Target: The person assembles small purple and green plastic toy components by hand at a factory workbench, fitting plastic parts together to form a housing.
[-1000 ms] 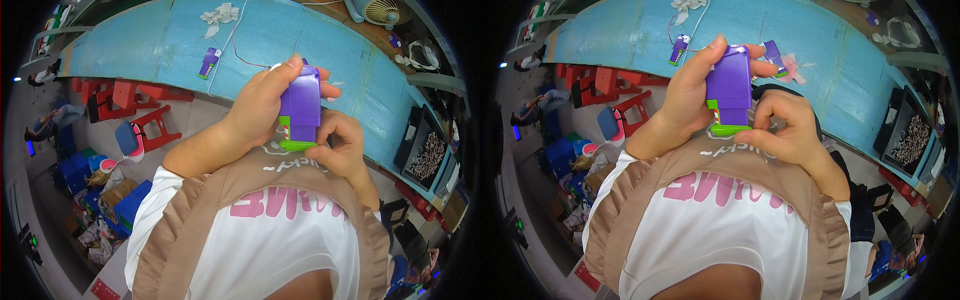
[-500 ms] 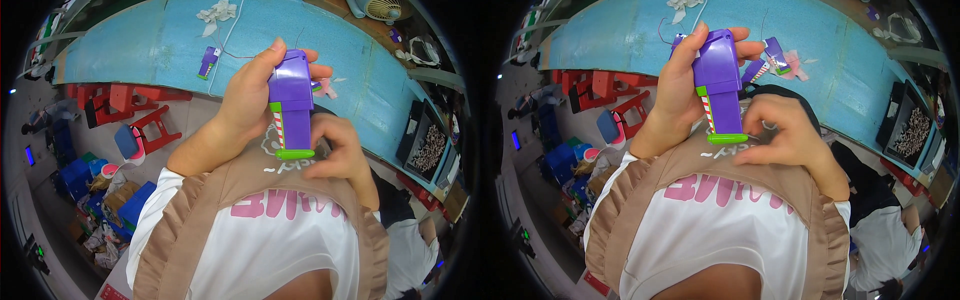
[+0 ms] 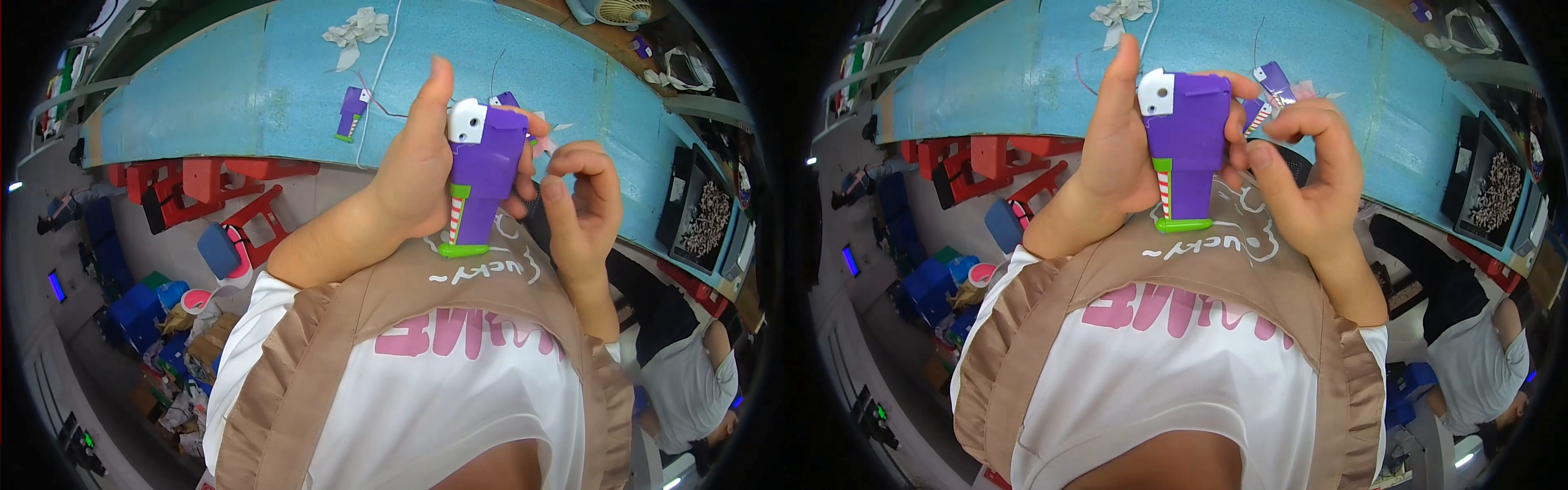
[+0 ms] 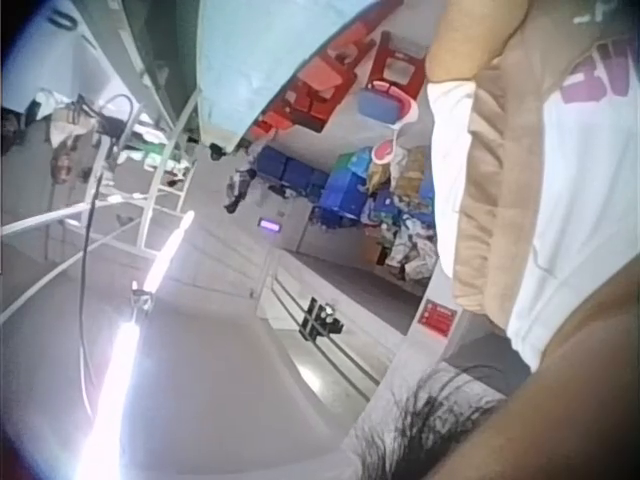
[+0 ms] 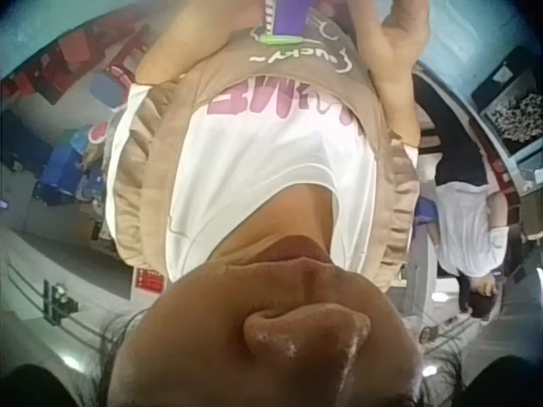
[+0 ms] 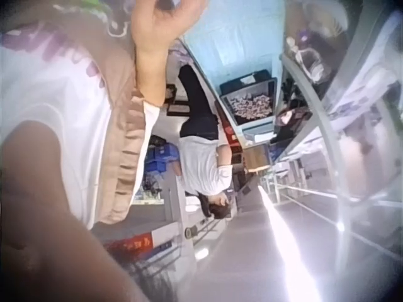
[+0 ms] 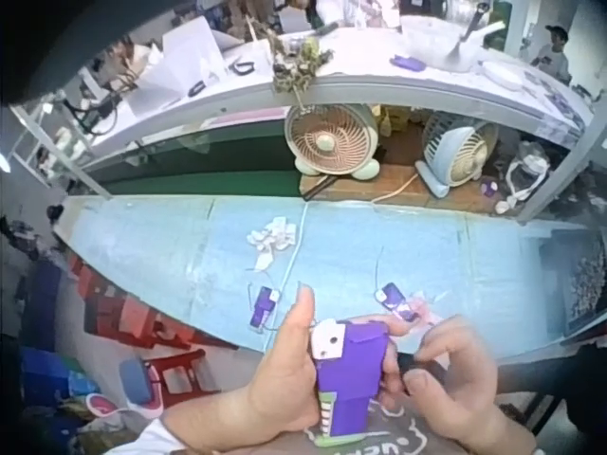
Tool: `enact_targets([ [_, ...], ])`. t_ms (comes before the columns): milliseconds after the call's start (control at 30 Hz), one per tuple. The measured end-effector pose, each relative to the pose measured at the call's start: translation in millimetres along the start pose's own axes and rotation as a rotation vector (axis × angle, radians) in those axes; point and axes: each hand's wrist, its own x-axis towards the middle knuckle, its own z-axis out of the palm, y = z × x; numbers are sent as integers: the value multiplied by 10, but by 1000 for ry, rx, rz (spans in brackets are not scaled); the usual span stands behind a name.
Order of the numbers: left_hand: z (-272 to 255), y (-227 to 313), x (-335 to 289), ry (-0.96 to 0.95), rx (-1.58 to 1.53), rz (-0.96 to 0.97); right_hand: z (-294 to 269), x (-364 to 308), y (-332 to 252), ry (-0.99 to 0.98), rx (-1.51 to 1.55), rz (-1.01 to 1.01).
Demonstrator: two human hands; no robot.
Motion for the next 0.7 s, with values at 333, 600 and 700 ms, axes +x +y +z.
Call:
enact_targets([
  [333, -218, 101, -175, -87, 87, -221, 409, 174, -293, -103, -366, -163],
  [600, -514, 109, -391, -192, 32, -346, 661, 162, -332, -71, -338, -77],
  [700, -585, 104, -409, -181, 107, -293, 655, 175, -347, -106, -331, -30],
])
